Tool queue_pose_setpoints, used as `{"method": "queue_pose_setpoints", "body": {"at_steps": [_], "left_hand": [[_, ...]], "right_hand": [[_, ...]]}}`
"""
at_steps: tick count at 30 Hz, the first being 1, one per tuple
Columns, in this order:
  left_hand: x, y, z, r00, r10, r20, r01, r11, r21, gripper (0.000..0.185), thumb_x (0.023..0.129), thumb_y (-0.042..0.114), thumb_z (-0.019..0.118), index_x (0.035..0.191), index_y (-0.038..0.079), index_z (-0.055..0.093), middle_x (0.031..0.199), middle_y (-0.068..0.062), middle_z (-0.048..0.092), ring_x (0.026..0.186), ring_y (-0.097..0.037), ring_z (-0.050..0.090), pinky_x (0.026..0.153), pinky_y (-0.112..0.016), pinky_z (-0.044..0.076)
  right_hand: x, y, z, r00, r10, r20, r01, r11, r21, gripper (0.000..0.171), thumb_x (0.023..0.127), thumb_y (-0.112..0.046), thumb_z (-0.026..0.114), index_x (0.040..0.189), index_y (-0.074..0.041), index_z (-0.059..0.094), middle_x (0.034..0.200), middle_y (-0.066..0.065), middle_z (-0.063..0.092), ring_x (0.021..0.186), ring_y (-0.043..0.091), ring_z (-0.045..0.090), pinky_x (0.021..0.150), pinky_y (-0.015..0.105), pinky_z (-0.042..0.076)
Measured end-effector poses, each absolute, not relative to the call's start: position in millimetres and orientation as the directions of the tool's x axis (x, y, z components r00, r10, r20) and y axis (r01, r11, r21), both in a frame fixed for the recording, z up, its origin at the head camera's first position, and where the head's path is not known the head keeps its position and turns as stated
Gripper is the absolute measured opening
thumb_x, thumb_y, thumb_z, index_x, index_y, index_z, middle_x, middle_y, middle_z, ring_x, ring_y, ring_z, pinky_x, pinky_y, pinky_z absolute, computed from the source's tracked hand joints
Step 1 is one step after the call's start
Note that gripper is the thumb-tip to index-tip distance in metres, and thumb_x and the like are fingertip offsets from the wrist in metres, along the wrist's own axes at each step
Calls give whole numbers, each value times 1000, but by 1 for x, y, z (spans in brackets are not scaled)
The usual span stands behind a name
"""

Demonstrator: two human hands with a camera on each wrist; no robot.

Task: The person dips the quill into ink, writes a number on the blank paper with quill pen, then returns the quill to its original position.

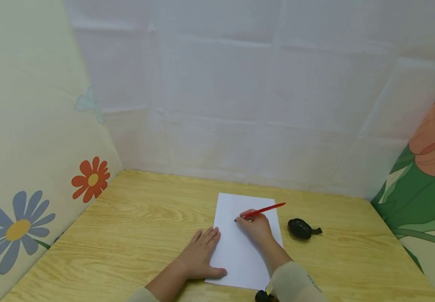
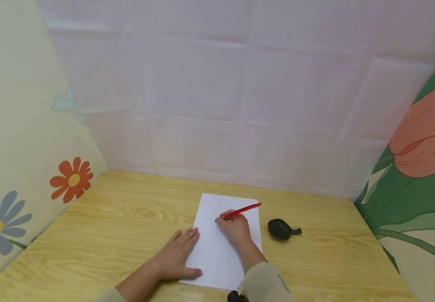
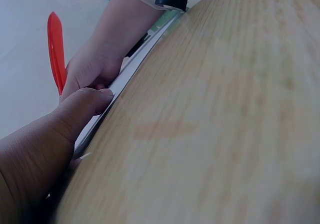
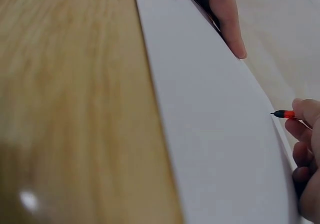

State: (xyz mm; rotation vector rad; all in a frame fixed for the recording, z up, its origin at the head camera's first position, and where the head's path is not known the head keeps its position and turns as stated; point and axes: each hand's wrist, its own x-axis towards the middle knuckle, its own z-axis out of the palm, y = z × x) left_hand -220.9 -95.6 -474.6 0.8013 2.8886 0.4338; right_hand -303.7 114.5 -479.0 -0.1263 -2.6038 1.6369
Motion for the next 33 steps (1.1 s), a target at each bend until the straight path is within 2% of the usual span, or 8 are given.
{"method": "queue_pose_setpoints", "body": {"at_steps": [12,21,33], "left_hand": [[-222,-95,-477,-854,519,-30,491,824,281,108,78,75,56,153,3,29,163,-12,24,152,-28,18,123,-52,15],[-222,-96,-476,-855,519,-27,490,823,288,108,78,75,57,153,2,29,163,-12,24,152,-27,19,123,-52,14],[-222,-96,-476,-852,522,-31,491,819,296,108,78,74,58,153,2,29,163,-12,24,152,-28,19,123,-52,14]], "right_hand": [[-302,115,-480,-996,90,7,34,452,-892,14,81,-24,79,88,-12,73,83,0,70,81,17,58,77,30,48],[-301,116,-480,-998,67,17,16,460,-888,15,81,-23,79,89,-12,73,82,1,69,77,16,57,70,26,46],[-299,116,-479,-998,56,16,11,449,-893,15,81,-23,79,89,-11,73,81,1,69,77,15,57,70,25,46]]}}
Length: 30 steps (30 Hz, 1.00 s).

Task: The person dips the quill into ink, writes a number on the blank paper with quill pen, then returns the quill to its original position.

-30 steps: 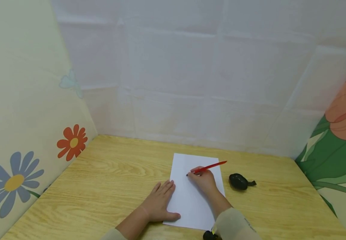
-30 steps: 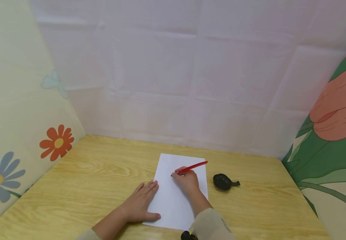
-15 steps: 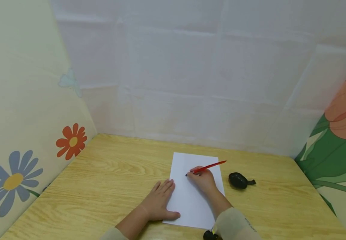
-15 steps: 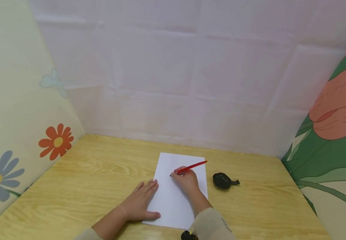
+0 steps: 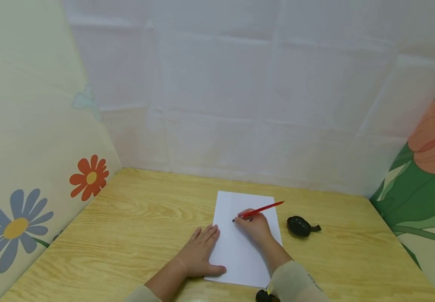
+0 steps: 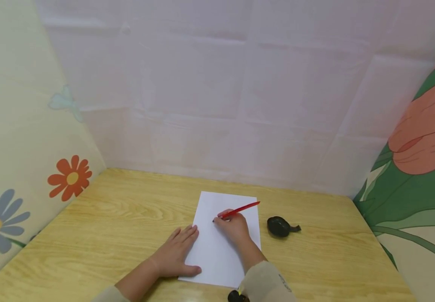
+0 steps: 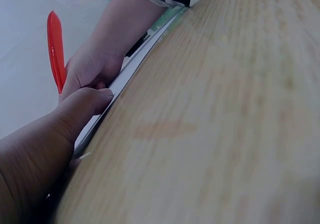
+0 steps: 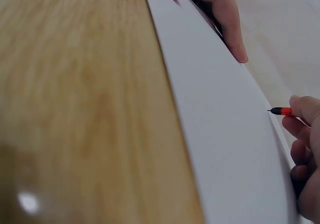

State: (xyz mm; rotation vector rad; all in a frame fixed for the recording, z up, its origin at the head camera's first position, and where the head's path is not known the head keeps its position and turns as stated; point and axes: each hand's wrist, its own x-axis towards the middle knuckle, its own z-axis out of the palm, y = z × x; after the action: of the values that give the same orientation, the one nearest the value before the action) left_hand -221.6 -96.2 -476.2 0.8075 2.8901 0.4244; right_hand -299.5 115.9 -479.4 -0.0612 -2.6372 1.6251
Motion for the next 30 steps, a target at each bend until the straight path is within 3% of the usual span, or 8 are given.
{"method": "queue_pose_setpoints", "body": {"at_steps": [30], "left_hand": [[-222,-95,-477,-854,519,-33,488,822,293,109,77,75,57,153,2,30,162,-13,26,152,-28,20,123,-53,15]], "right_hand": [[-293,117,-479,-1000,23,-1,12,483,-875,15,82,-25,78,89,-13,72,86,-2,70,82,16,58,76,27,48]]}}
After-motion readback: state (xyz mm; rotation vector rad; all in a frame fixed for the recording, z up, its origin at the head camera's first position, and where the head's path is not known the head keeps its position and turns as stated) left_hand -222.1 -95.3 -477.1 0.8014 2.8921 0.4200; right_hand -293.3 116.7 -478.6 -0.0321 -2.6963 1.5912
